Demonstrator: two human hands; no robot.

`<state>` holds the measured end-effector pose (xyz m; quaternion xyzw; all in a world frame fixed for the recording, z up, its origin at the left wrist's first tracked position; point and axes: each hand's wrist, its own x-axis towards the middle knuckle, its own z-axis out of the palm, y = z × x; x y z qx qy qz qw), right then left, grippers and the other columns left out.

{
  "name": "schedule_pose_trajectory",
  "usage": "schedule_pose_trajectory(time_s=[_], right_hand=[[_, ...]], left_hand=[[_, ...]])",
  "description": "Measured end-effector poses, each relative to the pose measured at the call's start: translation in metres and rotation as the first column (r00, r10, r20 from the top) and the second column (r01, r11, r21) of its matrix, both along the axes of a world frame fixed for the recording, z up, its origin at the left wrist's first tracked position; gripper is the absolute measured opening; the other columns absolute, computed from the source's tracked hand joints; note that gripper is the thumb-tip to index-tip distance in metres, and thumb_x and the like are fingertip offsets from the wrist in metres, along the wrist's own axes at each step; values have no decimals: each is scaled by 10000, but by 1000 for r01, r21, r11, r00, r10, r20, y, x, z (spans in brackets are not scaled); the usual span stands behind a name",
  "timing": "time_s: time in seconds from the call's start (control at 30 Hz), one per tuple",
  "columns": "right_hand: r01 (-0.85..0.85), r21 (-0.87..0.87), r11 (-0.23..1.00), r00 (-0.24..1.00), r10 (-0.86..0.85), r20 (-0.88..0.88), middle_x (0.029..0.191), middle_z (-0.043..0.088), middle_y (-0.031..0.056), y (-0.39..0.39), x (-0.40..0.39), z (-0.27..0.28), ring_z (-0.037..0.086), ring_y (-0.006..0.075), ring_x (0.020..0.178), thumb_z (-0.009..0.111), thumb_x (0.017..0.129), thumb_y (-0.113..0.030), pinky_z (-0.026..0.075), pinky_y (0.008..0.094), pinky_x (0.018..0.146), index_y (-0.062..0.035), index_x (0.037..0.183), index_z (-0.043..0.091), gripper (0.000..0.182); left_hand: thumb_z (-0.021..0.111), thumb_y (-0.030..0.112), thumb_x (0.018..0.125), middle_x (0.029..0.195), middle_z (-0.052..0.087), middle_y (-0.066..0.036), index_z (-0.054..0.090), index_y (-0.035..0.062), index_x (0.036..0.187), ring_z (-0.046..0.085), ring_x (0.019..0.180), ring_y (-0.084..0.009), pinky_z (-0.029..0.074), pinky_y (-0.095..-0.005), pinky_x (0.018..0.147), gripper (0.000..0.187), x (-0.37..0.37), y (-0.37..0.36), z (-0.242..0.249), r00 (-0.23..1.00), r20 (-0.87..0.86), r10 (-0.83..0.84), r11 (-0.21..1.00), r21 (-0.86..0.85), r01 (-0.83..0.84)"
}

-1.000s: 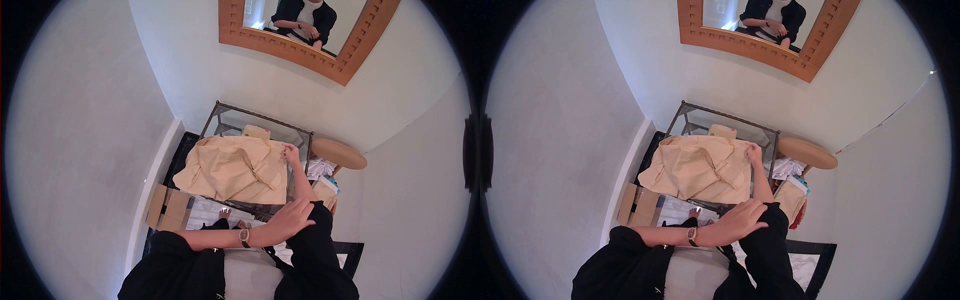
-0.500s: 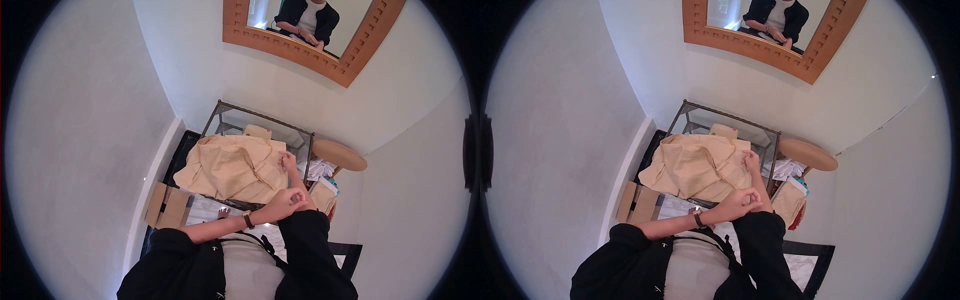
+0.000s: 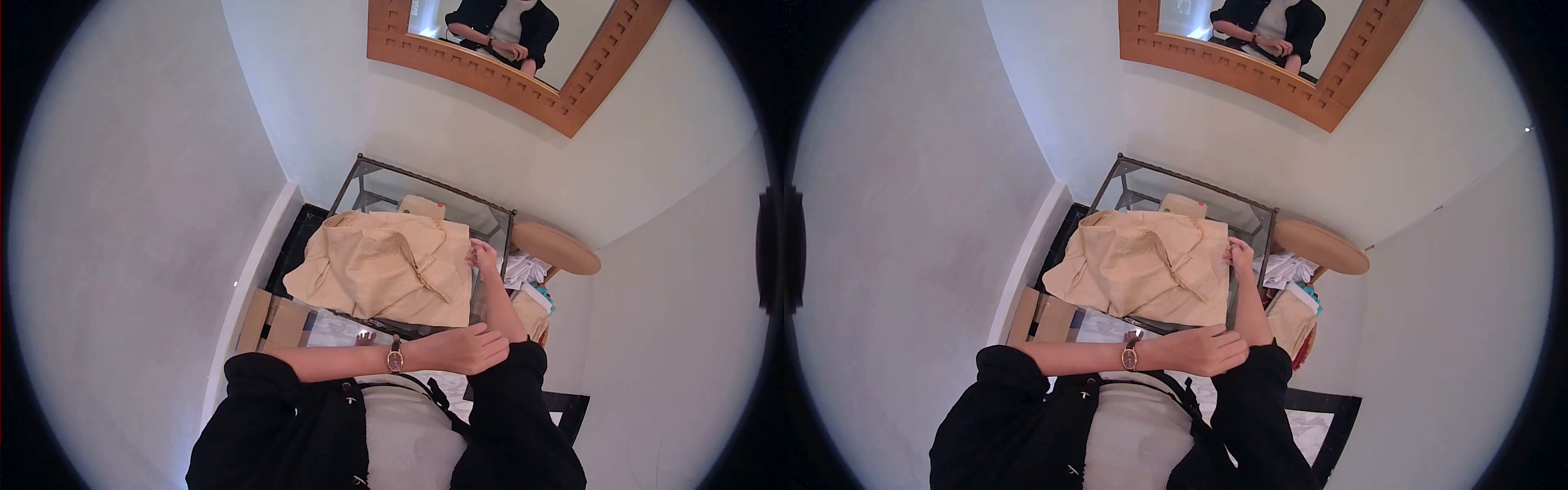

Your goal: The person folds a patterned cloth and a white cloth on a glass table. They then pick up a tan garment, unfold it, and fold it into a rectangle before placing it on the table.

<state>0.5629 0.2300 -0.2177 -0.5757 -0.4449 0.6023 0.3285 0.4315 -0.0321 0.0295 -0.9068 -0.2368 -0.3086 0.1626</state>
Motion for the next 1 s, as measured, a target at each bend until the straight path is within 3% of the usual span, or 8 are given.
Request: schedule_pose_trajectory(time_s=[0.3,0.47,0.57,0.63,0.7,0.8,0.9,1.0], right_hand=[[52,-39,998,999,-53,-2,832,620,-5,0,14,-3,622,126,643,466,933,-109,487,269,538,-133,1198,615,305],[143,-86,986,988,-147,-39,844,610,-24,7,30,2,608,118,671,488,915,-121,485,284,561,-166,1212,622,329],[198,-73,978,973,-205,-108,845,588,-32,14,40,1,590,117,689,486,908,-121,491,292,596,-174,1219,620,343],[225,-98,970,966,-235,-111,843,575,-32,15,38,6,580,117,700,480,908,-118,491,296,609,-176,1234,611,356],[233,-112,966,961,-247,-125,842,568,-34,16,39,10,571,116,709,476,911,-118,490,300,620,-179,1247,603,364],[236,-138,962,956,-256,-144,838,563,-40,13,44,14,564,114,719,474,920,-122,491,305,635,-185,1265,588,370],[260,-200,945,932,-300,-205,820,560,-47,15,46,16,559,111,732,473,929,-128,497,317,670,-198,1290,564,379],[276,-280,919,827,-376,-418,804,562,-52,21,44,7,554,109,739,478,934,-138,508,332,722,-202,1312,541,388]], left_hand=[[594,198,802,926,570,-32,605,8,1060,549,836,-128,391,-245,659,321,-3,-1,2,1000,20,-15,998,60,14],[653,268,865,927,560,-57,568,-4,1076,575,862,-203,454,-278,740,354,-8,-8,-8,941,334,59,910,-406,87],[656,205,870,925,574,-50,551,-7,1065,585,836,-195,476,-279,763,307,-3,-14,-15,849,499,175,587,-745,317],[633,152,875,927,593,-30,554,-5,1072,580,823,-148,479,-264,753,264,6,-20,-25,742,601,296,290,-797,529],[596,112,888,934,614,-2,571,-2,1097,566,822,-80,476,-238,728,239,15,-22,-39,562,675,477,24,-649,760],[562,91,898,944,627,26,600,2,1137,535,860,-21,466,-212,732,258,5,-16,-56,521,606,600,-253,-475,843],[542,56,897,963,637,22,614,5,1163,564,883,-35,463,-215,783,280,-7,-25,-16,522,677,519,-480,-275,833],[549,122,933,1041,651,-6,604,-14,1156,590,951,-72,458,-230,849,267,16,-35,-46,485,721,494,-698,-3,716]])
